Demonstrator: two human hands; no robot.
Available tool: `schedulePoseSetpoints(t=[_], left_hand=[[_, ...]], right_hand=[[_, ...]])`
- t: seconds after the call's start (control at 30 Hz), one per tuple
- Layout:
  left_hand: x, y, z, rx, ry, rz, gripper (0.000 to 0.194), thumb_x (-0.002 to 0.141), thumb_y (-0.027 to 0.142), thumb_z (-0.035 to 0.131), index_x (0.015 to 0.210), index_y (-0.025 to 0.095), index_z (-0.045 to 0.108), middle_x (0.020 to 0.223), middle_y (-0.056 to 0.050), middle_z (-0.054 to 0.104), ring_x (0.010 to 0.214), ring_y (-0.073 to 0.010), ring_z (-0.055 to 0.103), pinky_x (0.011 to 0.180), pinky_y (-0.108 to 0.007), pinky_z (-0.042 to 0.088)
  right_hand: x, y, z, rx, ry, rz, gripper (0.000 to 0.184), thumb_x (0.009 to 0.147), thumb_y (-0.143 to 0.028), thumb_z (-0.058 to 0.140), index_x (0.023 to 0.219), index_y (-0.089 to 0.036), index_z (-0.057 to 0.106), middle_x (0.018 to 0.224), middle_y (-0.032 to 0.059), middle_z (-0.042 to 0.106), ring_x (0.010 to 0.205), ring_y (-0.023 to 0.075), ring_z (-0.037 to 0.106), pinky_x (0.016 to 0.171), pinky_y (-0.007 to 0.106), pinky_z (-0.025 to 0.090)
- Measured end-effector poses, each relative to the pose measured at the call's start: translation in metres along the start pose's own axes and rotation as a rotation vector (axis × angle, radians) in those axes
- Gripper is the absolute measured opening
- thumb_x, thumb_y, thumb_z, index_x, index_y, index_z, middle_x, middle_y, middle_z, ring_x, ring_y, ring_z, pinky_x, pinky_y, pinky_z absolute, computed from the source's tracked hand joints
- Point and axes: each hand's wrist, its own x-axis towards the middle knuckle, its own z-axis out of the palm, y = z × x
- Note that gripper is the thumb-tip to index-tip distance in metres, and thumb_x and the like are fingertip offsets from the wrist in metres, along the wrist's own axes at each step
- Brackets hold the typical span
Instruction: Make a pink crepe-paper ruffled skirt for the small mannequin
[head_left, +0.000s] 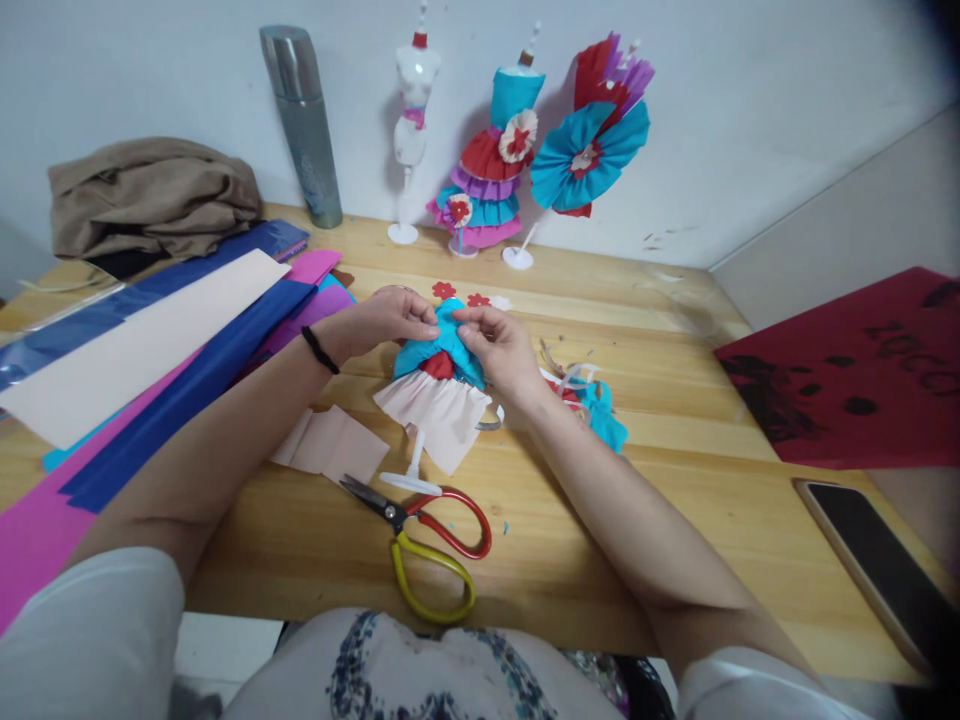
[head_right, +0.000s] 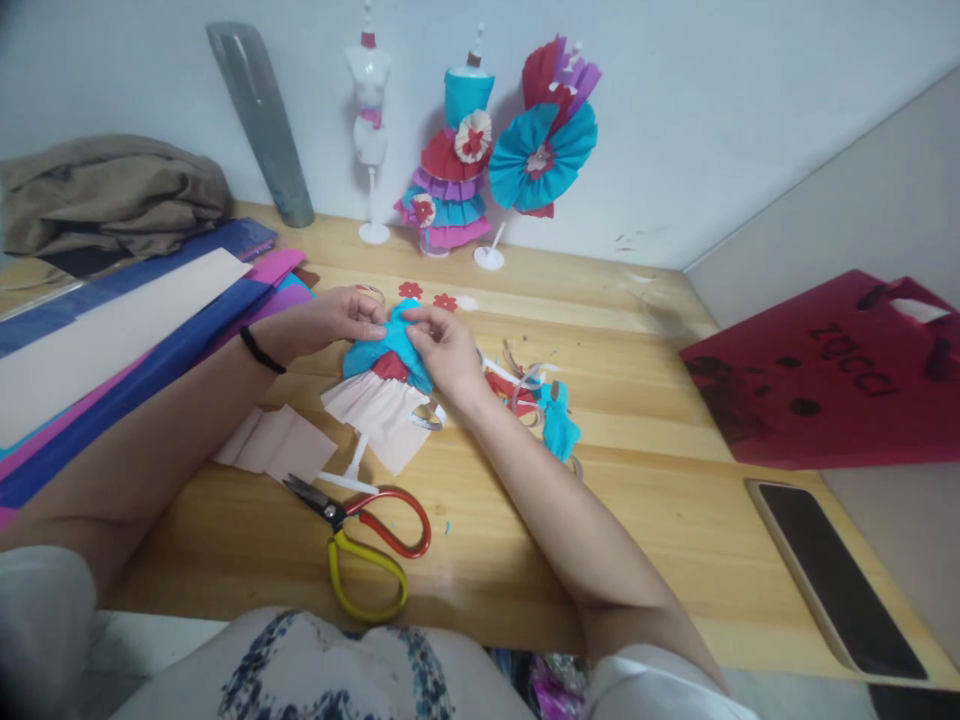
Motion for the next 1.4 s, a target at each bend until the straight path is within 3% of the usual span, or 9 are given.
schedulePoseSetpoints(t=[0.1,0.2,0.47,0.7,0.83,1.13,1.4], left_hand=[[0.001,0.003,0.002,-0.132,-0.164,-0.117,0.034,0.073,0.043,0.07,0.063,0.013,0.057,0.055,0.003,0.048,0.054,-0.0078,0.04,0.052,-0.022,0.034],[0.002,0.002,0.002,-0.221,-0.19,-0.168,0.032,0.073,0.04,0.071,0.063,0.015,0.054,0.056,0.003,0.046,0.055,-0.0078,0.038,0.054,-0.023,0.033],[0.0,0.001,0.004,-0.33,-0.17,-0.231,0.034,0.069,0.043,0.076,0.063,0.015,0.058,0.054,0.003,0.047,0.052,-0.0076,0.037,0.05,-0.024,0.027],[-0.001,0.001,0.008,-0.326,-0.143,-0.207,0.043,0.075,0.048,0.07,0.055,0.017,0.046,0.05,0.006,0.033,0.046,-0.0063,0.024,0.045,-0.025,0.018],[0.0,-0.002,0.01,-0.269,-0.114,-0.183,0.044,0.078,0.048,0.065,0.054,0.018,0.042,0.05,0.005,0.032,0.046,-0.0071,0.025,0.047,-0.026,0.016],[0.001,0.001,0.018,-0.027,-0.024,-0.147,0.036,0.082,0.034,0.053,0.053,0.018,0.039,0.051,0.004,0.032,0.05,-0.0085,0.029,0.049,-0.025,0.019],[0.001,0.003,0.017,0.076,0.035,-0.07,0.037,0.079,0.029,0.055,0.049,0.018,0.036,0.054,0.004,0.029,0.053,-0.0082,0.028,0.05,-0.026,0.017]], right_hand=[[-0.001,-0.006,-0.001,-0.055,0.013,-0.045,0.023,0.069,-0.025,0.062,0.089,-0.016,0.065,0.07,-0.002,0.057,0.059,0.0097,0.05,0.055,0.024,0.039],[-0.002,-0.009,0.0,-0.05,0.016,-0.021,0.022,0.066,-0.023,0.063,0.087,-0.016,0.065,0.072,-0.001,0.058,0.06,0.0104,0.051,0.056,0.025,0.04],[-0.001,-0.002,0.002,0.053,0.01,0.079,0.022,0.067,-0.027,0.065,0.086,-0.018,0.064,0.071,-0.0011,0.06,0.059,0.0108,0.051,0.055,0.025,0.041],[0.0,-0.007,-0.002,0.05,-0.05,0.088,0.019,0.066,-0.025,0.066,0.083,-0.018,0.063,0.065,-0.0027,0.057,0.057,0.0107,0.05,0.056,0.025,0.04],[0.001,-0.005,0.0,0.057,-0.032,0.119,0.019,0.065,-0.025,0.065,0.083,-0.017,0.062,0.065,-0.0023,0.057,0.056,0.0111,0.05,0.055,0.026,0.04],[-0.001,0.0,-0.002,-0.093,0.027,0.008,0.025,0.071,-0.027,0.061,0.094,-0.018,0.065,0.072,-0.0024,0.054,0.055,0.0088,0.046,0.056,0.025,0.041],[0.001,0.004,0.0,-0.178,0.055,-0.046,0.026,0.073,-0.029,0.059,0.095,-0.017,0.065,0.08,0.0019,0.059,0.063,0.0126,0.052,0.059,0.028,0.044]])
